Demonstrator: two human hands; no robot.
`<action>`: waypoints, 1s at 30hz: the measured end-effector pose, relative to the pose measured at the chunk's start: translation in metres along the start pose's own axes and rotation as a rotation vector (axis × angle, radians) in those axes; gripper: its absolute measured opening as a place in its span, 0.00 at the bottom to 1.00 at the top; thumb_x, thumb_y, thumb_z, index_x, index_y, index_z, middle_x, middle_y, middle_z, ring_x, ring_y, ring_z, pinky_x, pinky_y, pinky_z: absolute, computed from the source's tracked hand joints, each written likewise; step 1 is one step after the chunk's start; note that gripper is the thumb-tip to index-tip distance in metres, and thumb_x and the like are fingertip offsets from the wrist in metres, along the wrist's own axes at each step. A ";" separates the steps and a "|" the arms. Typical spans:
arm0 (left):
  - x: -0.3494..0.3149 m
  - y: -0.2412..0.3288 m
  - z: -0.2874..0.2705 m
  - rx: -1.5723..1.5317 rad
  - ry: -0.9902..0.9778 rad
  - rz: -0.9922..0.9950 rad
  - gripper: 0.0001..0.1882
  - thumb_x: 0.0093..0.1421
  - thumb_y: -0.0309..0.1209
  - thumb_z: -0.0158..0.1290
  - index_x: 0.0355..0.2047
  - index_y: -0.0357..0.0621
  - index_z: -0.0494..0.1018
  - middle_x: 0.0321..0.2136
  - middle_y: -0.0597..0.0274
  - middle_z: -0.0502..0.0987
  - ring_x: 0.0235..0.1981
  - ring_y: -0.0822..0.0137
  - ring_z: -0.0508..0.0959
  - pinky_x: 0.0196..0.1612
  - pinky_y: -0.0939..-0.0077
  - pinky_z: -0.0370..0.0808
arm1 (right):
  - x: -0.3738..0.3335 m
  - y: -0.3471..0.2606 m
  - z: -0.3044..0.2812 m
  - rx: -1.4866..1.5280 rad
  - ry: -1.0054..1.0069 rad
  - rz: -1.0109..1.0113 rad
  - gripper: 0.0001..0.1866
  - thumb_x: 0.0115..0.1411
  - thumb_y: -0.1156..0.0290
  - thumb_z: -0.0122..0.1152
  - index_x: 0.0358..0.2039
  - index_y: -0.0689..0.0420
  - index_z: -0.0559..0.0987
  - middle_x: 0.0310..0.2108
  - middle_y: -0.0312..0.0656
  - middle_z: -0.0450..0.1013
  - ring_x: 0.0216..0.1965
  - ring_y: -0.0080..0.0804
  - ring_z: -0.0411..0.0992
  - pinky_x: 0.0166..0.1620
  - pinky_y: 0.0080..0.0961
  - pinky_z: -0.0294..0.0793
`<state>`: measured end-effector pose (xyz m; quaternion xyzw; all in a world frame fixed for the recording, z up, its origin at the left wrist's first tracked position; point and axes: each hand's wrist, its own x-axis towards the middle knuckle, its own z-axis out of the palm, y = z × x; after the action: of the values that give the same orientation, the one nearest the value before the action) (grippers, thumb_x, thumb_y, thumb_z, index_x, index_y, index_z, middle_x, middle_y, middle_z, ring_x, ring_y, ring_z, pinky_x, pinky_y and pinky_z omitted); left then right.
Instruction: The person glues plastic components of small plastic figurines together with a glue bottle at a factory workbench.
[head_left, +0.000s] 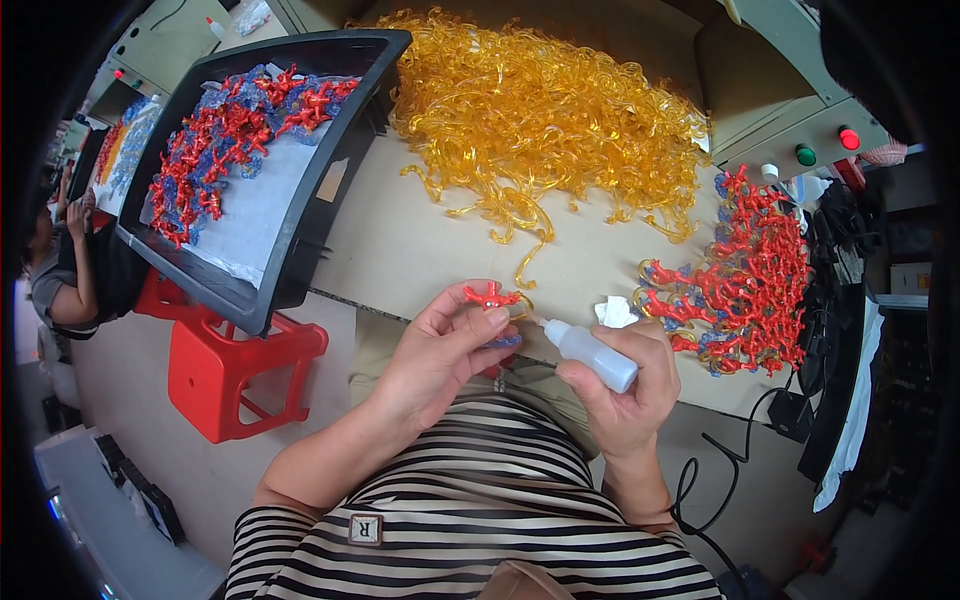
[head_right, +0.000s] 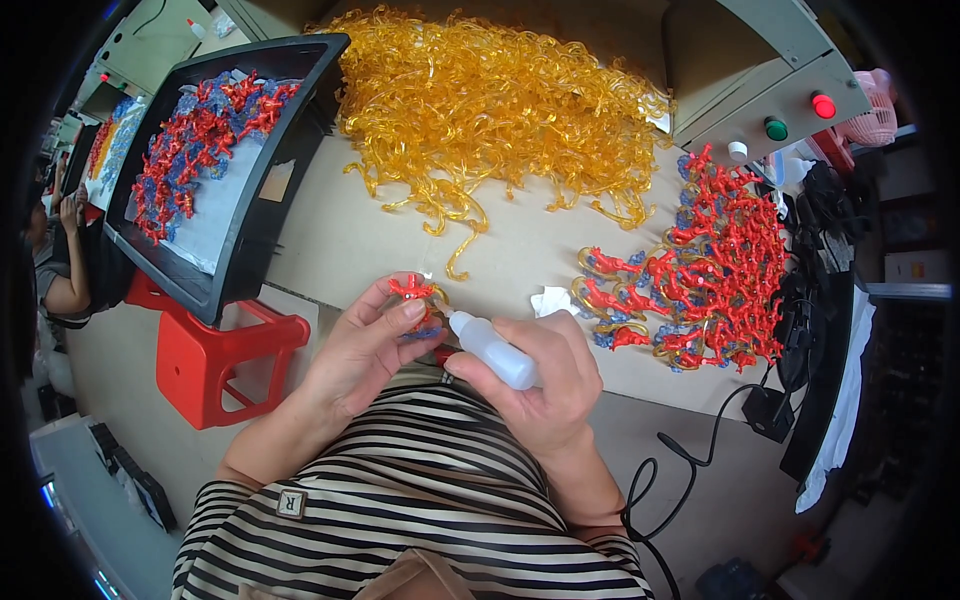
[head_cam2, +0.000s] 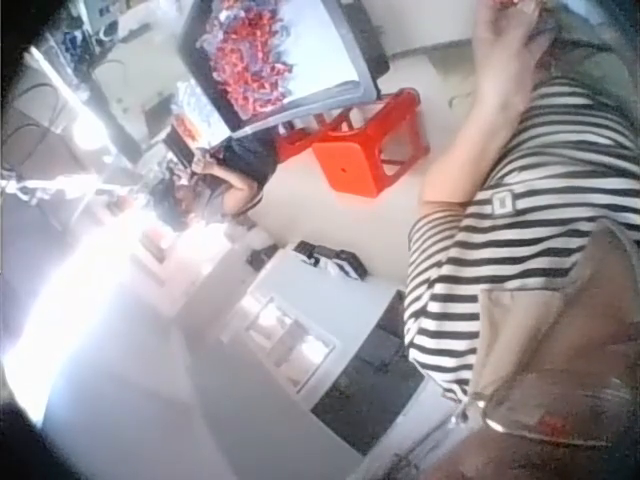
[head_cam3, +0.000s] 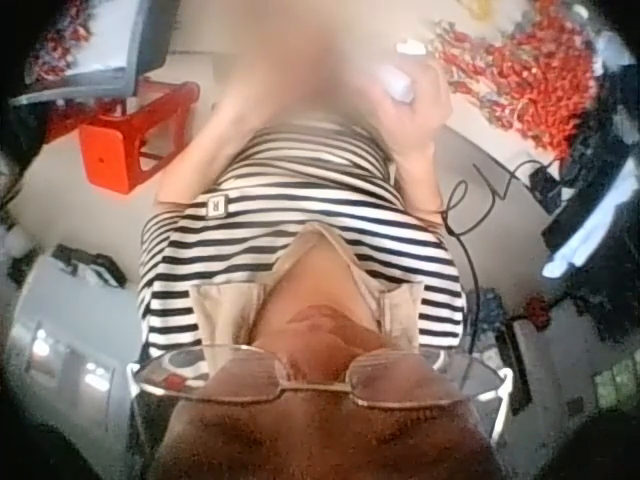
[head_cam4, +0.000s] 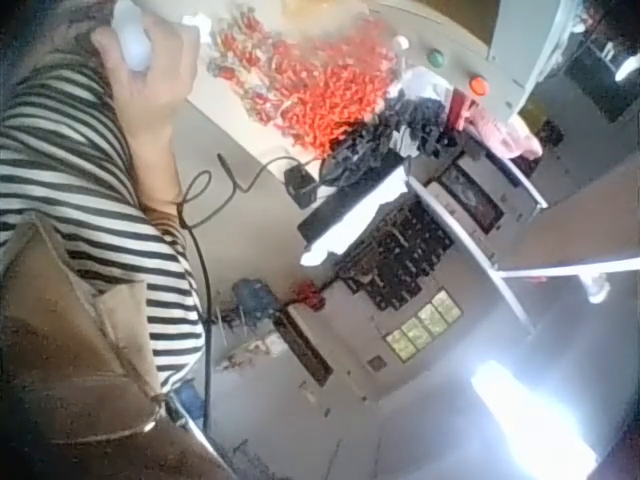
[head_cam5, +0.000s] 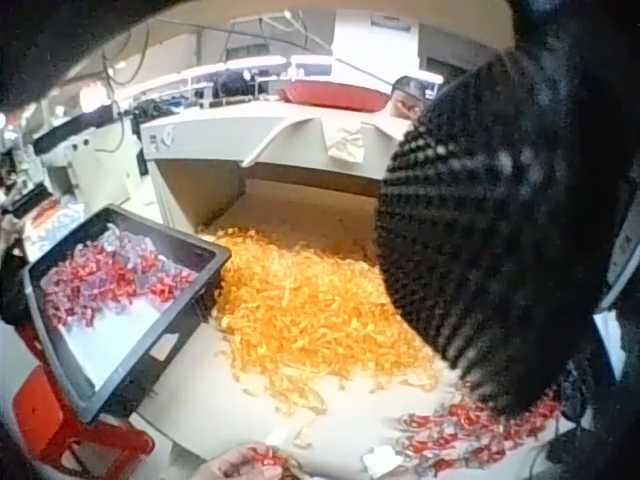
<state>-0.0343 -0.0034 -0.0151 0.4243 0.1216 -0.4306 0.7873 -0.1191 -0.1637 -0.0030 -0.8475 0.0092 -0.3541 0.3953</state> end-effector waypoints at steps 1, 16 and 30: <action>0.000 0.000 0.000 0.001 -0.007 0.002 0.15 0.58 0.27 0.50 0.45 0.44 0.64 0.40 0.60 0.71 0.43 0.68 0.72 0.49 0.69 0.71 | 0.000 0.000 0.000 -0.007 0.001 0.003 0.25 0.34 0.63 0.75 0.30 0.60 0.74 0.22 0.41 0.70 0.19 0.31 0.66 0.21 0.22 0.64; 0.000 0.000 0.000 -0.010 0.011 0.001 0.15 0.58 0.27 0.50 0.45 0.44 0.64 0.39 0.61 0.72 0.41 0.70 0.73 0.49 0.68 0.71 | -0.001 0.000 0.001 -0.024 -0.012 -0.022 0.26 0.34 0.61 0.75 0.31 0.60 0.74 0.22 0.42 0.69 0.19 0.32 0.65 0.21 0.22 0.64; -0.006 -0.001 0.004 -0.140 -0.018 -0.023 0.13 0.56 0.26 0.52 0.41 0.46 0.65 0.39 0.62 0.73 0.39 0.69 0.73 0.47 0.71 0.71 | 0.002 0.002 0.017 0.774 -0.091 0.677 0.11 0.53 0.81 0.56 0.36 0.59 0.65 0.29 0.39 0.69 0.29 0.23 0.71 0.26 0.15 0.73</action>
<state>-0.0394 -0.0035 -0.0096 0.3629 0.1492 -0.4336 0.8112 -0.1069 -0.1546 -0.0107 -0.6031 0.1342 -0.1465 0.7725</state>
